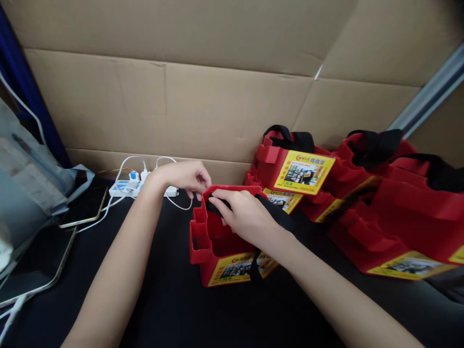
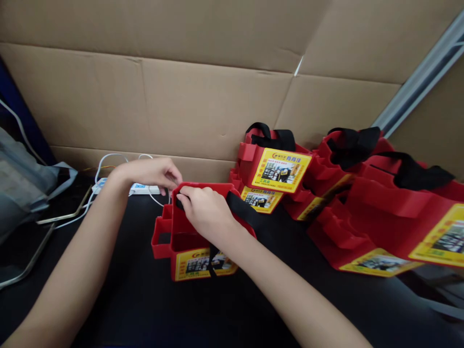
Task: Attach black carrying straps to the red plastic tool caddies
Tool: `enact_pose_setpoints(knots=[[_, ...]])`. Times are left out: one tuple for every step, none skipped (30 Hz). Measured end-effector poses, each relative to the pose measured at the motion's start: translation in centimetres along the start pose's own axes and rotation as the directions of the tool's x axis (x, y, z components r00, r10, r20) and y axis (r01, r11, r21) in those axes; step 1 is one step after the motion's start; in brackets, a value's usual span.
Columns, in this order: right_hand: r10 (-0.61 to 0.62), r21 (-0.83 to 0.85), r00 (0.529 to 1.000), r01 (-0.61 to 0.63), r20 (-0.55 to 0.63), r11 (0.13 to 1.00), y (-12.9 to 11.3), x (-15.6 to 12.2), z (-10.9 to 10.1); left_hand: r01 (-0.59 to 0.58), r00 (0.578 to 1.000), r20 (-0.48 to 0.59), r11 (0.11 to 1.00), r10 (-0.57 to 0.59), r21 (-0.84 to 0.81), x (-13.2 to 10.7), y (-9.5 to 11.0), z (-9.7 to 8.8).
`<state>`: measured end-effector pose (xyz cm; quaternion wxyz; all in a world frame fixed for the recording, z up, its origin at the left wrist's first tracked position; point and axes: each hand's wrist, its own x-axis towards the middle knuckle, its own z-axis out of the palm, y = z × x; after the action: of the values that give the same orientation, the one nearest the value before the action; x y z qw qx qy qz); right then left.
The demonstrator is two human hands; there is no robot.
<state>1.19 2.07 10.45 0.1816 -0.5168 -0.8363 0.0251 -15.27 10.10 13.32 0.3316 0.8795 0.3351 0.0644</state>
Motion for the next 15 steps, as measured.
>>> enact_pose_setpoints(knots=[[0.001,-0.013,1.000,-0.001,0.000,1.000,0.0,0.0,0.0,-0.013,1.000,-0.018,1.000,0.013,0.010,0.2,-0.1,0.1],[-0.002,-0.029,1.000,0.002,0.000,1.000,0.1,0.1,-0.1,-0.027,0.999,-0.029,0.999,0.027,0.021,0.4,-0.2,0.1],[-0.008,-0.046,1.000,0.008,-0.001,0.999,0.2,0.1,-0.1,-0.039,0.999,-0.031,0.999,0.040,0.026,0.5,-0.3,0.2],[-0.013,-0.065,1.000,0.013,-0.003,0.998,0.3,0.1,-0.2,-0.050,0.999,-0.020,0.998,0.051,0.023,0.5,-0.4,0.2],[-0.016,-0.088,1.000,0.015,-0.006,0.996,0.3,0.1,-0.2,-0.060,0.998,-0.001,0.998,0.060,0.010,0.5,-0.4,0.2],[-0.015,-0.114,1.000,0.013,-0.012,0.993,0.4,0.1,-0.2,-0.067,0.998,0.018,0.998,0.067,-0.010,0.4,-0.5,0.1],[-0.012,-0.141,1.000,0.009,-0.021,0.990,0.4,0.1,-0.2,-0.069,0.997,0.034,0.997,0.070,-0.031,0.3,-0.6,0.0],[-0.013,-0.163,0.999,0.008,-0.029,0.987,0.5,0.0,-0.1,-0.067,0.997,0.041,0.996,0.069,-0.051,0.2,-0.6,-0.1],[-0.014,-0.181,0.999,0.007,-0.037,0.983,0.5,-0.1,-0.1,-0.059,0.997,0.038,0.996,0.061,-0.064,0.1,-0.6,-0.2],[-0.016,-0.192,0.999,0.007,-0.043,0.981,0.5,-0.1,0.0,-0.047,0.998,0.028,0.997,0.049,-0.067,0.0,-0.6,-0.3],[-0.023,-0.191,0.999,0.014,-0.046,0.982,0.5,-0.2,0.0,-0.039,0.999,0.016,0.997,0.040,-0.060,-0.1,-0.6,-0.3],[-0.033,-0.179,0.998,0.024,-0.047,0.984,0.5,-0.3,-0.1,-0.037,0.999,0.003,0.998,0.037,-0.048,-0.1,-0.4,-0.3],[-0.042,-0.164,0.997,0.033,-0.057,0.986,0.7,-0.3,-0.3,-0.041,0.999,-0.010,0.999,0.041,-0.034,-0.2,-0.3,-0.3],[-0.056,-0.151,0.995,0.042,-0.088,0.988,0.9,-0.2,-0.7,-0.050,0.999,-0.024,0.999,0.049,-0.022,-0.2,-0.1,-0.3],[-0.079,-0.145,0.987,0.059,-0.140,0.988,1.3,-0.1,-1.1,-0.060,0.998,-0.033,0.998,0.060,-0.013,-0.2,0.1,-0.2]])
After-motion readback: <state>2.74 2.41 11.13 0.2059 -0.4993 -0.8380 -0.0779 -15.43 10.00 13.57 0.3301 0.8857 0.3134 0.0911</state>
